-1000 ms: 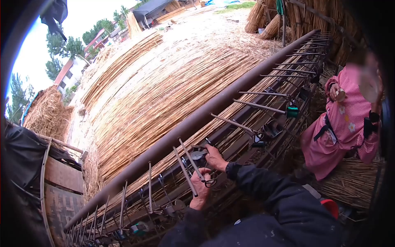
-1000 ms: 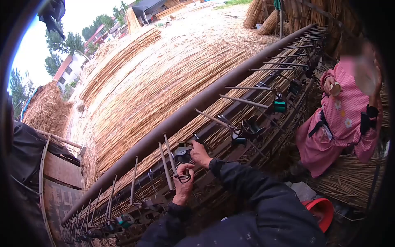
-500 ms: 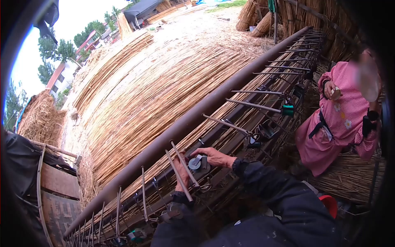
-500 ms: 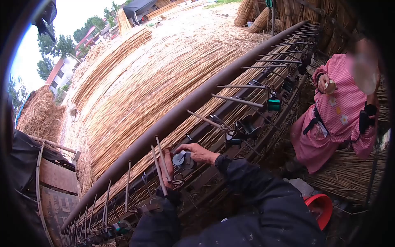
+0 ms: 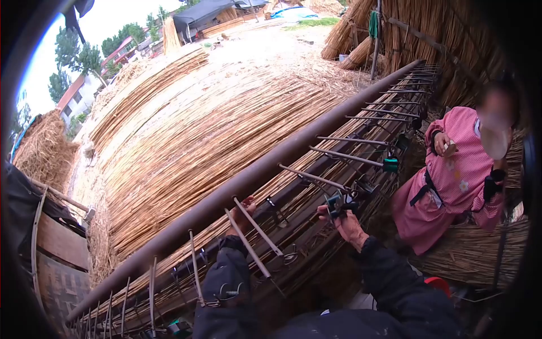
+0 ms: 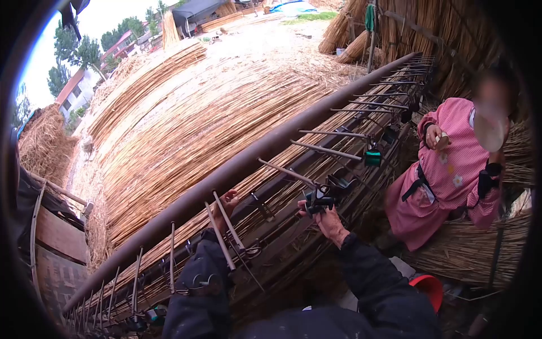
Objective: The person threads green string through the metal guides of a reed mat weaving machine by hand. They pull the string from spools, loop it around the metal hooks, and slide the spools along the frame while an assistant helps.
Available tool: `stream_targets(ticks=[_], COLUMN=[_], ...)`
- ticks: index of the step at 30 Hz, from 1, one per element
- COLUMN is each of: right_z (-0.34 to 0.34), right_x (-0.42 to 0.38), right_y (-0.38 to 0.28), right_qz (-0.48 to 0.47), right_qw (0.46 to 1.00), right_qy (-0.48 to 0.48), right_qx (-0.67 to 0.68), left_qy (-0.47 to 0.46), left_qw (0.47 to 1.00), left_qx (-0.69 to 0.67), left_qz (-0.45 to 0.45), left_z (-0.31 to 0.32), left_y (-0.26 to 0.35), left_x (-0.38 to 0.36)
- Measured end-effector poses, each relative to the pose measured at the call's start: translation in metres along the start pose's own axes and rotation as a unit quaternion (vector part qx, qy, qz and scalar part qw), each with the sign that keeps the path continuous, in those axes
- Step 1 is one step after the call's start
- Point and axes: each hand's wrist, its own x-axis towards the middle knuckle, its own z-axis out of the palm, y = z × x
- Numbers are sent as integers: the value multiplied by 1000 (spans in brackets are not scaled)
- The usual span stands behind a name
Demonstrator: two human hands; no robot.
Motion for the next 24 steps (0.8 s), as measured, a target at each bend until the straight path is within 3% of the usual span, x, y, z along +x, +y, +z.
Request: stream_targets(ticks=[1, 2, 4, 5, 6, 8, 9, 10, 13, 14, 16, 18, 19, 20, 22, 23, 24], right_z=[2, 4, 6, 16, 15, 9, 9, 7, 3, 5, 6, -2, 12, 18, 44, 45, 49], right_x=[-2, -5, -10, -15, -18, -23, -29, -36, -57, -67, -87, -107, -120, -132, -154, -165, -175], right_y=[-2, 0, 4, -3, -4, -9, -13, -15, -19, -19, -15, -12, -20, -25, -34, -32, -32], right_qz=[4, 1, 23, -7, -8, -15, -14, -21, -22, -26, -61, -43, -30, -29, 26, 49, 89], right_qw=[999, 999, 993, 992, 992, 992, 990, 990, 991, 992, 981, 981, 974, 985, 982, 987, 986], right_qy=[-2, -2, 31, 75, 74, 108, 119, 118, 102, 97, 103, 104, 172, 106, 129, 89, 37], right_qx=[35, 33, 112, 104, 103, 70, 79, 79, 81, 79, 151, 161, 147, 136, 139, 124, 136], left_qy=[45, 44, -92, -156, -157, -159, -105, -85, -96, -61, -10, 36, 47, 40, -12, 37, 44], left_qw=[992, 992, 987, 917, 917, 947, 992, 985, 985, 980, 950, 943, 944, 949, 958, 918, 916], left_qx=[119, 117, -112, -365, -365, -271, 68, 151, 122, 156, 260, 264, 266, 221, 160, 257, 257], left_qz=[-2, 0, 71, 33, 35, -59, 15, 24, 82, 111, 173, 199, 190, 220, 238, 300, 305], left_z=[-4, -17, -52, -40, -38, -33, -23, -22, -6, -3, -8, -13, -15, -17, -15, -5, 3], left_y=[-3, -22, -74, -52, -41, -14, -6, -8, 34, 37, 19, -1, -7, -20, -20, -4, -8], left_x=[1, 12, 36, 22, 12, 1, 2, 6, -24, -31, -23, -15, -16, -9, -8, -18, -19])
